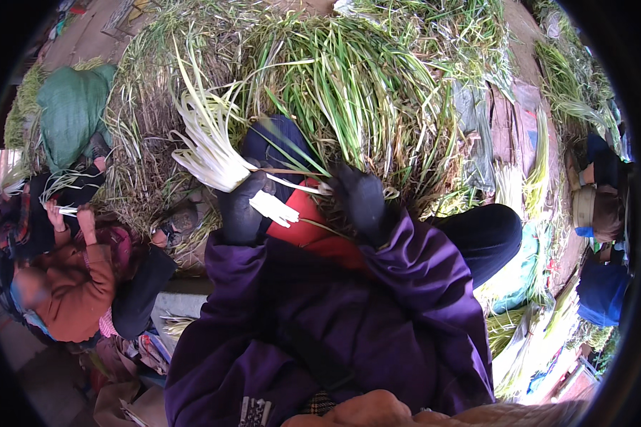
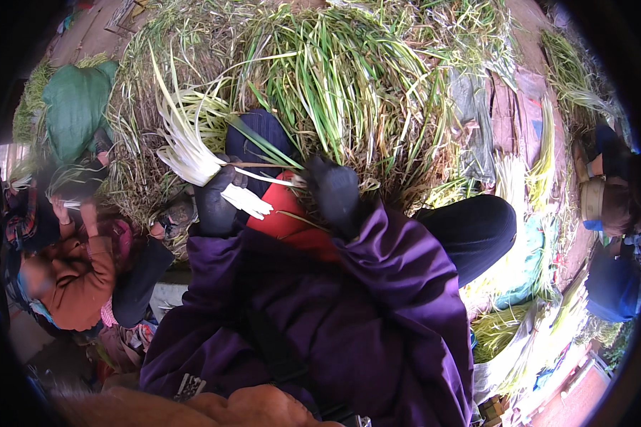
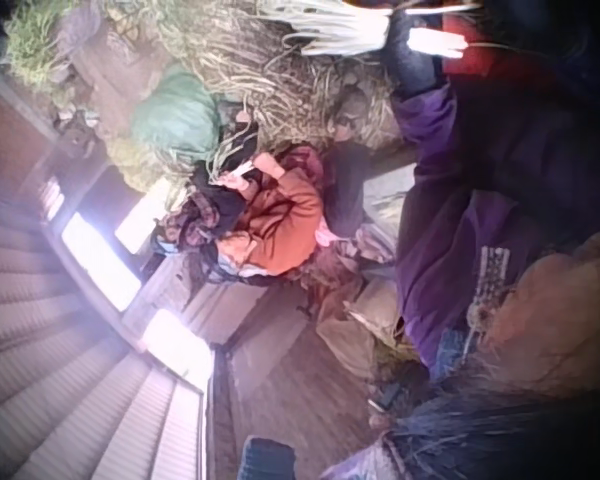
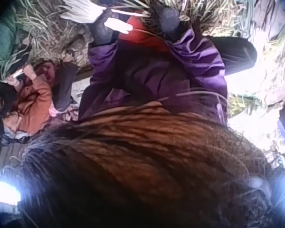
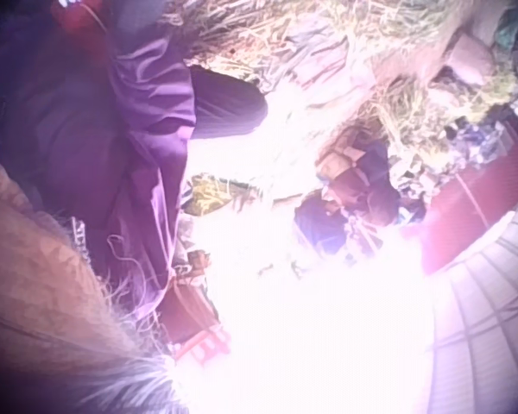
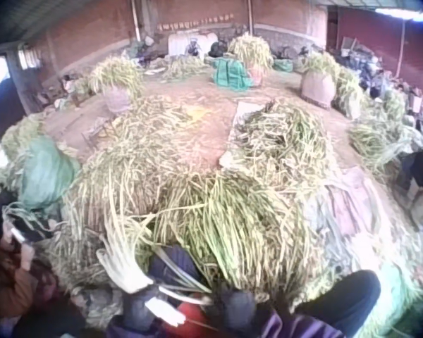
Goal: The person sits cross-legged and repeatedly pulls green plant stalks from a large pile, strips the white bases, and discards the green tops. The process is continuous and repetitive, with no visible final destination for the processed parts.
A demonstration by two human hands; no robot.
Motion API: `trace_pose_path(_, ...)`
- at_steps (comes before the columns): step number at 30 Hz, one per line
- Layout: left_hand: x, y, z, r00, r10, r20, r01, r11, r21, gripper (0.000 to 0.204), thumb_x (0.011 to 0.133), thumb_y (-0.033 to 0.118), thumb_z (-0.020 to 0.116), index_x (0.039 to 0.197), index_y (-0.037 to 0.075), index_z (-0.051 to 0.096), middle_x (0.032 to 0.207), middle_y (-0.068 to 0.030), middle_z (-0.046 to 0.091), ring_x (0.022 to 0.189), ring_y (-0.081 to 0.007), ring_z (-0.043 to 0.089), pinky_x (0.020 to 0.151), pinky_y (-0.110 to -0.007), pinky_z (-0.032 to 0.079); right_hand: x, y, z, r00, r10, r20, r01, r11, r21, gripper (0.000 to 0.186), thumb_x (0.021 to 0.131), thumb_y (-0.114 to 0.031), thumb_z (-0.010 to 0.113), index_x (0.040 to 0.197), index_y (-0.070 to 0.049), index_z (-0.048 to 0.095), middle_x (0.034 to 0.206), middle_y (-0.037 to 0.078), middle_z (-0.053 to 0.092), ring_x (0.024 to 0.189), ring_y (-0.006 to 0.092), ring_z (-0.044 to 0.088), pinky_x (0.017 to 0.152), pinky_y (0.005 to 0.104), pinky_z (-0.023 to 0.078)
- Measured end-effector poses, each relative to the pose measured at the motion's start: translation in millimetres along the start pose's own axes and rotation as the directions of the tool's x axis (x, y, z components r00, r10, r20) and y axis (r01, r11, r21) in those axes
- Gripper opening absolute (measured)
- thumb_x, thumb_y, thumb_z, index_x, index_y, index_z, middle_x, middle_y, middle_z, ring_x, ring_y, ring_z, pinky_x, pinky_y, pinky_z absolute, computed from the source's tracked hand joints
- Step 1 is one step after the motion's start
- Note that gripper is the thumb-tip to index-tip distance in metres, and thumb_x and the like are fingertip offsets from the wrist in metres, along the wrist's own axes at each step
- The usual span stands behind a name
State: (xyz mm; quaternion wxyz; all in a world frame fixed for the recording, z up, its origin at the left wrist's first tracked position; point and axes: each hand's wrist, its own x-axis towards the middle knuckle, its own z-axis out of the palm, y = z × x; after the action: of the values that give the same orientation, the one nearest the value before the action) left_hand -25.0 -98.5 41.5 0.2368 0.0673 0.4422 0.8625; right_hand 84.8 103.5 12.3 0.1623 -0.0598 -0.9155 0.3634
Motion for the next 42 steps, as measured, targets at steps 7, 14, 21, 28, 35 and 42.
trace_pose_path(7,3.2,16.8,-12.0,0.996,0.044,-0.076,-0.041,0.998,0.038,0.022,0.087,0.006,0.061,0.107,0.002,0.053,0.088,-0.0085,0.055,0.068,-0.0120,0.046,0.066,-0.028,0.042,-91.6,63.1,-14.3,0.941,0.279,0.191,-0.246,0.953,-0.176,0.033,0.082,-0.016,0.060,0.113,-0.007,0.057,0.081,0.013,0.062,0.067,0.0332,0.062,0.053,0.0442,0.048)
trace_pose_path(14,18.0,53.8,-23.3,0.975,0.156,-0.160,-0.161,0.987,-0.020,0.021,0.086,0.005,0.061,0.105,0.003,0.052,0.081,-0.0033,0.052,0.070,-0.0110,0.046,0.063,-0.026,0.041,-113.5,55.8,-25.9,0.810,0.486,0.328,-0.470,0.873,-0.132,0.033,0.083,-0.020,0.061,0.113,-0.007,0.057,0.094,0.014,0.061,0.077,0.0328,0.061,0.062,0.0431,0.049)
trace_pose_path(21,12.1,50.1,-20.8,0.987,0.137,-0.079,-0.141,0.989,-0.053,0.024,0.086,0.003,0.061,0.109,0.003,0.053,0.088,-0.0069,0.060,0.070,-0.0109,0.049,0.064,-0.027,0.042,-62.3,-0.9,-72.6,0.972,0.120,0.199,-0.060,0.957,-0.285,0.034,0.083,-0.023,0.061,0.112,-0.006,0.057,0.108,0.015,0.060,0.087,0.0323,0.060,0.071,0.0421,0.050)
trace_pose_path(28,11.5,49.1,-11.8,0.993,0.085,-0.079,-0.090,0.994,-0.063,0.028,0.086,0.003,0.062,0.112,0.004,0.052,0.087,-0.0059,0.058,0.072,-0.0117,0.050,0.065,-0.028,0.043,-2.9,-22.1,8.7,0.999,-0.019,-0.049,0.038,0.902,0.430,0.017,0.082,-0.019,0.069,0.093,-0.006,0.065,0.082,0.006,0.064,0.062,0.0196,0.060,0.054,0.0297,0.046)
trace_pose_path(35,-10.0,8.6,5.8,0.996,-0.052,-0.071,0.052,0.999,-0.001,0.042,0.085,0.008,0.063,0.123,0.002,0.047,0.104,-0.0126,0.062,0.068,-0.0120,0.051,0.063,-0.029,0.045,-42.8,-10.2,-8.0,0.857,0.466,0.220,-0.362,0.241,0.901,0.010,0.089,-0.010,0.059,0.083,-0.004,0.065,0.057,0.001,0.056,0.050,0.0087,0.049,0.047,0.0262,0.038)
trace_pose_path(42,-63.7,-36.1,38.9,0.979,-0.177,-0.104,0.187,0.978,0.094,0.034,0.085,0.008,0.064,0.117,0.002,0.053,0.089,-0.0077,0.059,0.071,-0.0142,0.056,0.064,-0.027,0.047,-49.4,-44.5,13.1,0.994,0.105,0.022,-0.107,0.970,0.218,0.018,0.082,-0.019,0.066,0.092,-0.004,0.067,0.061,0.017,0.056,0.054,0.0250,0.058,0.053,0.0400,0.044)
